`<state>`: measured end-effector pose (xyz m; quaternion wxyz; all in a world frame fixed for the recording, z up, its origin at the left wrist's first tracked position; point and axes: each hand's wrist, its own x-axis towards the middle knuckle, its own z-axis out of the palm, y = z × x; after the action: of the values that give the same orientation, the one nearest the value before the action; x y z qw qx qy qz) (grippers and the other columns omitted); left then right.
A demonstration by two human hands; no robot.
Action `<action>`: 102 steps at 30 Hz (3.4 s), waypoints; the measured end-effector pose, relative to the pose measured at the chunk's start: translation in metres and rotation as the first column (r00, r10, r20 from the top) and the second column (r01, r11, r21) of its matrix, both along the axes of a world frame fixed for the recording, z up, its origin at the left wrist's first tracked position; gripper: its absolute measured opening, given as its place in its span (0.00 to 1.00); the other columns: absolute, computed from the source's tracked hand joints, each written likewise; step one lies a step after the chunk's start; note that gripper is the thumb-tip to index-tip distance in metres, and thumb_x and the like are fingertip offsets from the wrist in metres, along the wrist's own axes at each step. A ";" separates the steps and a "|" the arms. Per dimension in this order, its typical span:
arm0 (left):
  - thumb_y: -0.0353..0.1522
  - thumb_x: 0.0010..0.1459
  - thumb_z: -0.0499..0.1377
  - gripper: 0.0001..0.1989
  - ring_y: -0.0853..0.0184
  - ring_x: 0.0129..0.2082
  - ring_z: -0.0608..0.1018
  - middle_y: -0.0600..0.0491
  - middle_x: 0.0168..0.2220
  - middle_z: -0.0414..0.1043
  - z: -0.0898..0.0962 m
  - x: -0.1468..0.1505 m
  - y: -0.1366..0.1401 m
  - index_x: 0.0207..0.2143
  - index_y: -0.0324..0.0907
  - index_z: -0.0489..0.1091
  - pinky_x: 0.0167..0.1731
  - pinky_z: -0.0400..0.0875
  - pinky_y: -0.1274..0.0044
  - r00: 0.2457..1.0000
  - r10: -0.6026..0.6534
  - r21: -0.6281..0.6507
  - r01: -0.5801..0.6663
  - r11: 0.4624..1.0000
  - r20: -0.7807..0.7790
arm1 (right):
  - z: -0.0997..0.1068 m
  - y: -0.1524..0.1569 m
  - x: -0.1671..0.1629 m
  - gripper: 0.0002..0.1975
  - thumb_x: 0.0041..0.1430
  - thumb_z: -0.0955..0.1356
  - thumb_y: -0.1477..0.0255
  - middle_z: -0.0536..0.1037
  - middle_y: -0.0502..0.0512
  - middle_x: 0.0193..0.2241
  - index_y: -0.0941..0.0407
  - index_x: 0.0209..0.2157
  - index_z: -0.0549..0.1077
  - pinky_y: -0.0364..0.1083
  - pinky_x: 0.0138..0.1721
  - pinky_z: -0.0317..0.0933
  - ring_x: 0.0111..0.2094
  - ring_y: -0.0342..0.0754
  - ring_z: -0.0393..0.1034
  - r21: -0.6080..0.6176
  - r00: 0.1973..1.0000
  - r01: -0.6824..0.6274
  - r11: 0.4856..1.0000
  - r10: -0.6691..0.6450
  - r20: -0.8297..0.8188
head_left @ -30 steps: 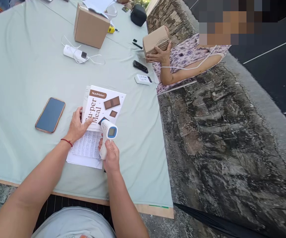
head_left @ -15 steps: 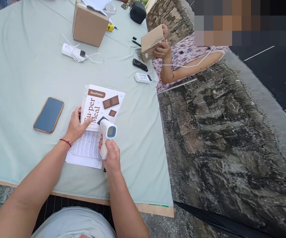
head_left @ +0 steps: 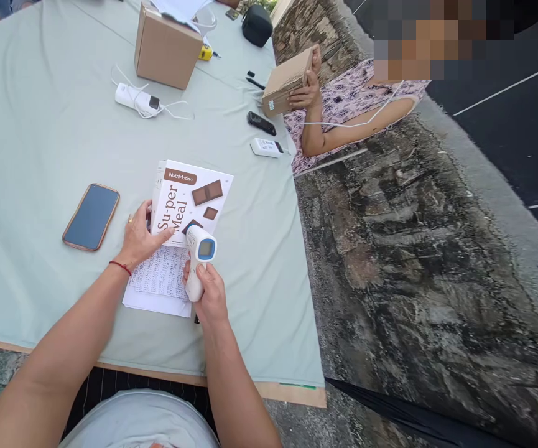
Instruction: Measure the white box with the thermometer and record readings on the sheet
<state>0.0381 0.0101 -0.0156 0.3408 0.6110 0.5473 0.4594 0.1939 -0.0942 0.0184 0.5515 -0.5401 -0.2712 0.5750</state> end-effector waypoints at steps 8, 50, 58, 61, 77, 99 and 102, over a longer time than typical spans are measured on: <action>0.47 0.47 0.70 0.44 0.53 0.52 0.75 0.44 0.50 0.73 0.002 -0.006 0.004 0.62 0.43 0.58 0.54 0.69 0.59 0.963 -0.065 -0.112 0.097 0.989 0.260 | 0.004 -0.015 0.018 0.21 0.44 0.74 0.55 0.75 0.51 0.30 0.55 0.35 0.75 0.45 0.31 0.59 0.30 0.45 0.65 -0.003 0.994 0.095 0.995 -0.095 0.049; 0.36 0.55 0.62 0.24 0.52 0.54 0.67 0.44 0.50 0.61 0.012 -0.002 -0.013 0.53 0.45 0.61 0.53 0.65 0.57 0.968 0.237 0.435 -0.177 0.883 -0.087 | -0.060 -0.029 0.062 0.21 0.51 0.71 0.56 0.72 0.47 0.22 0.55 0.42 0.77 0.47 0.31 0.61 0.24 0.45 0.62 0.181 0.537 0.066 0.981 -0.187 0.822; 0.34 0.59 0.56 0.10 0.56 0.44 0.72 0.46 0.44 0.70 0.008 0.021 -0.034 0.42 0.45 0.73 0.45 0.66 0.63 0.815 -0.347 0.199 0.478 0.855 -0.465 | -0.053 -0.028 0.061 0.17 0.55 0.65 0.65 0.68 0.47 0.22 0.53 0.43 0.79 0.46 0.30 0.58 0.24 0.45 0.59 0.127 0.456 -0.005 0.992 -0.111 0.883; 0.35 0.57 0.59 0.11 0.53 0.47 0.71 0.45 0.46 0.70 0.001 0.026 -0.037 0.43 0.44 0.74 0.48 0.65 0.60 0.705 -0.439 0.085 0.574 0.814 -0.557 | -0.050 -0.027 0.058 0.15 0.54 0.66 0.64 0.69 0.51 0.24 0.51 0.40 0.81 0.45 0.30 0.56 0.28 0.47 0.60 0.135 0.427 -0.014 0.991 -0.116 0.897; 0.38 0.49 0.67 0.17 0.50 0.49 0.69 0.44 0.49 0.68 -0.002 0.030 -0.040 0.42 0.44 0.74 0.52 0.62 0.57 0.607 -0.471 0.003 0.615 0.788 -0.640 | -0.064 -0.032 0.048 0.18 0.51 0.72 0.57 0.68 0.48 0.29 0.52 0.40 0.71 0.48 0.37 0.63 0.30 0.45 0.63 0.249 0.899 0.097 0.964 -0.193 0.393; 0.37 0.52 0.66 0.17 0.53 0.50 0.69 0.44 0.49 0.68 0.002 0.033 -0.044 0.44 0.41 0.73 0.53 0.60 0.60 0.564 -0.450 -0.010 0.617 0.787 -0.692 | -0.049 -0.023 0.031 0.07 0.47 0.66 0.67 0.74 0.47 0.20 0.54 0.25 0.74 0.44 0.26 0.61 0.22 0.43 0.63 0.128 0.770 0.043 0.991 -0.114 0.627; 0.37 0.52 0.66 0.18 0.53 0.50 0.69 0.44 0.49 0.68 0.001 0.033 -0.043 0.44 0.41 0.73 0.53 0.60 0.60 0.561 -0.453 -0.013 0.618 0.786 -0.693 | -0.049 -0.023 0.031 0.08 0.47 0.66 0.66 0.73 0.47 0.19 0.54 0.25 0.74 0.44 0.25 0.60 0.21 0.43 0.62 0.117 0.765 0.032 0.993 -0.099 0.636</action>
<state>0.0712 -0.0334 -0.0144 0.1734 0.9052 0.3600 0.1448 0.2252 -0.1173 -0.0311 0.4718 -0.6848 -0.4522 0.3224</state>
